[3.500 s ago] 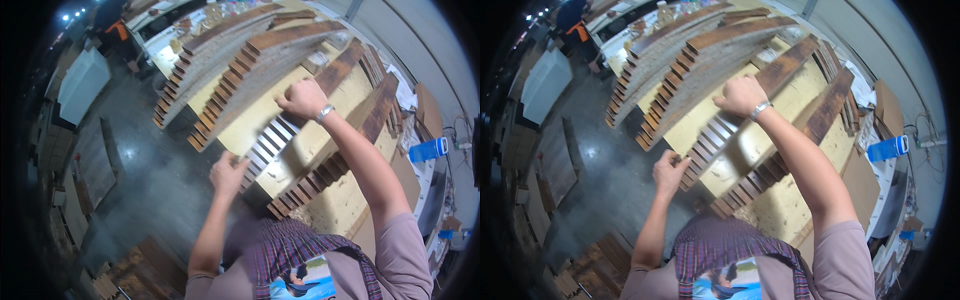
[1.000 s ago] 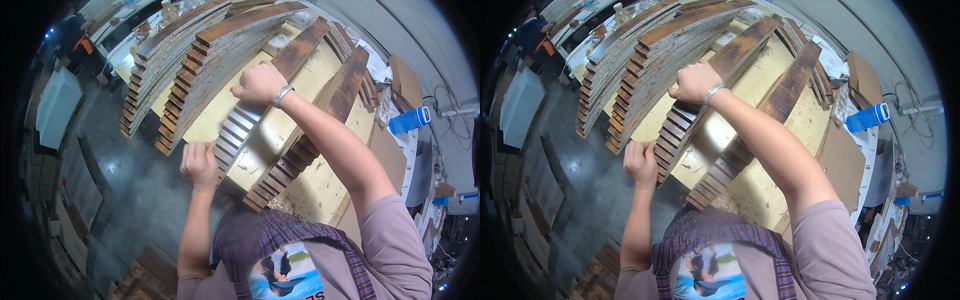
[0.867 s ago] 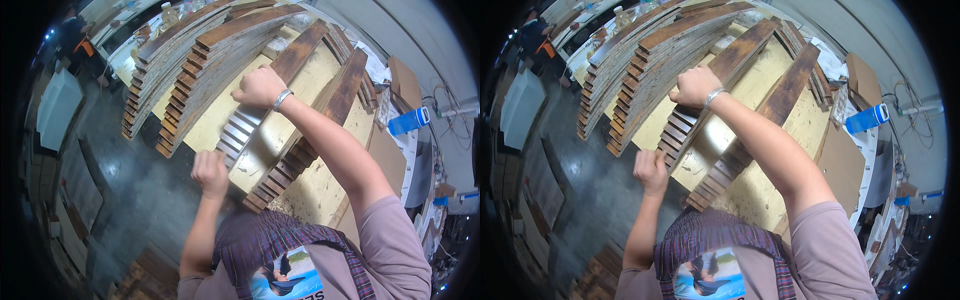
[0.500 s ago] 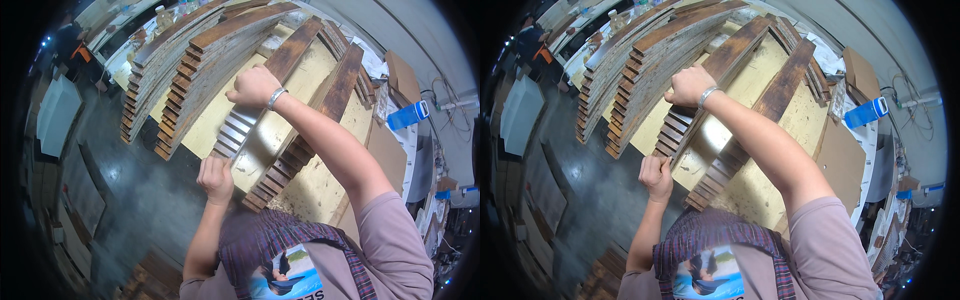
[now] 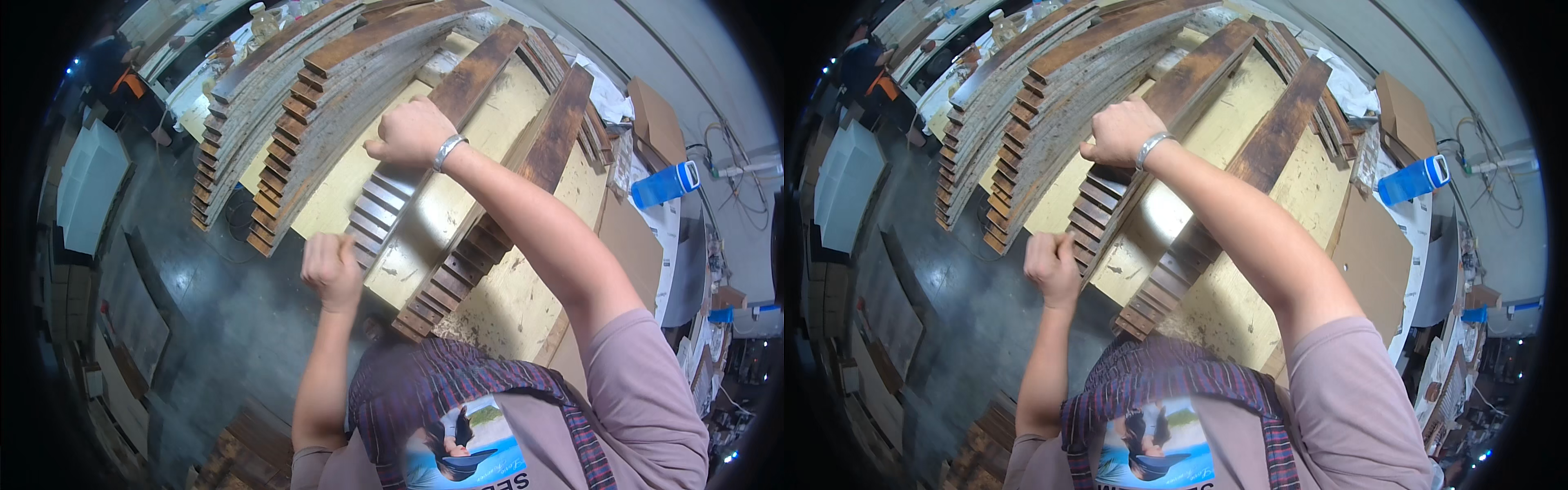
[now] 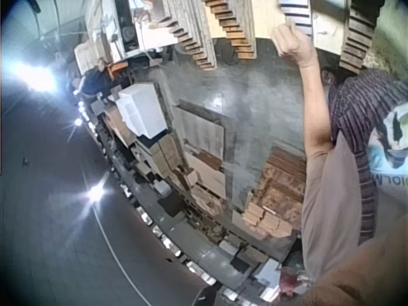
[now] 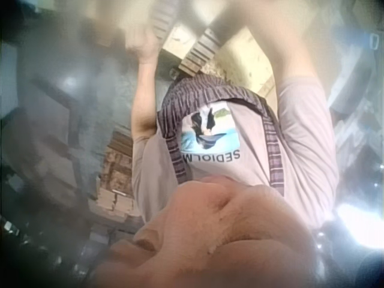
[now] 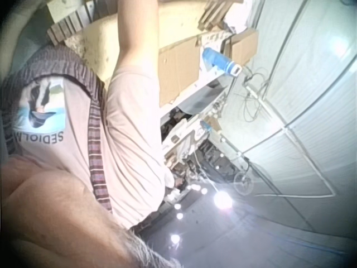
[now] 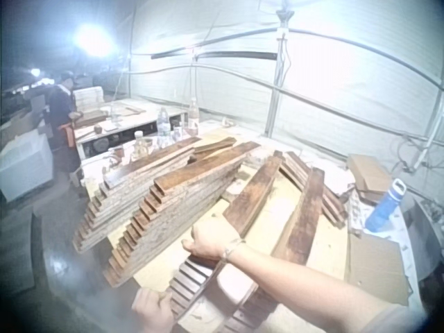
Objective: The person inserts small white rectangular connectors into slots along the edge of curved wooden slats arranged on a workbench, pressing them in by hand and using a small wooden block to seat them.
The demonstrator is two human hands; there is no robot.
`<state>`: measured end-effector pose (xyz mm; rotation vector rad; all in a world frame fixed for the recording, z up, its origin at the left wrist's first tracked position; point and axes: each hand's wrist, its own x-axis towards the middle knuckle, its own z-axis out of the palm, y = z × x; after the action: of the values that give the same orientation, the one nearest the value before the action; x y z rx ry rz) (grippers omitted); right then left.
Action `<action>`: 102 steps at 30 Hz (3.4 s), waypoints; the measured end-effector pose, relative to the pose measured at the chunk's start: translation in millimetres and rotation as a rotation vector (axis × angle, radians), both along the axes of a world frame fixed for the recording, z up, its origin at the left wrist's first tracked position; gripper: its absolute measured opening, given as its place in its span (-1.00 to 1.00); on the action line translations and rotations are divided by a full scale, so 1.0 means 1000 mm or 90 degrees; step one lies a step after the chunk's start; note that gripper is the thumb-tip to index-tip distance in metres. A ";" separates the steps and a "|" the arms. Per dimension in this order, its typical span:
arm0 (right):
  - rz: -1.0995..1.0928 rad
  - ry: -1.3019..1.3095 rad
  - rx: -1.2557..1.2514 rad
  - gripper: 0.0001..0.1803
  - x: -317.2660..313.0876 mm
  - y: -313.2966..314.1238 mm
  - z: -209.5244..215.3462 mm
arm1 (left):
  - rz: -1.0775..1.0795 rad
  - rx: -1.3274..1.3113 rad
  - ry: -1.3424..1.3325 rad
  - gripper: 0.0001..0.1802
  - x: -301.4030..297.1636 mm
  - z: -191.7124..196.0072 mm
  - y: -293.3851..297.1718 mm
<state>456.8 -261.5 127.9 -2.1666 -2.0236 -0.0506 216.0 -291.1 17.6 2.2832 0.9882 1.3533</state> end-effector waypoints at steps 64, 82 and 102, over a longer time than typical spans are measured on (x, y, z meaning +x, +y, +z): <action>-0.005 0.001 -0.006 -0.46 -0.003 -0.001 0.004 | -0.160 -0.055 0.020 -0.84 -0.002 0.003 -0.043; -0.015 -0.008 -0.024 -0.47 -0.003 -0.001 0.006 | 0.071 -0.508 0.119 -0.66 -0.010 0.008 -0.001; -0.011 0.010 -0.004 -0.47 0.000 -0.003 0.004 | 0.006 -0.280 0.171 -0.86 -0.015 0.038 -0.014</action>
<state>456.8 -264.6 131.5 -2.1815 -2.0001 -0.0298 201.2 -305.1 55.3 2.1465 1.2372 0.7431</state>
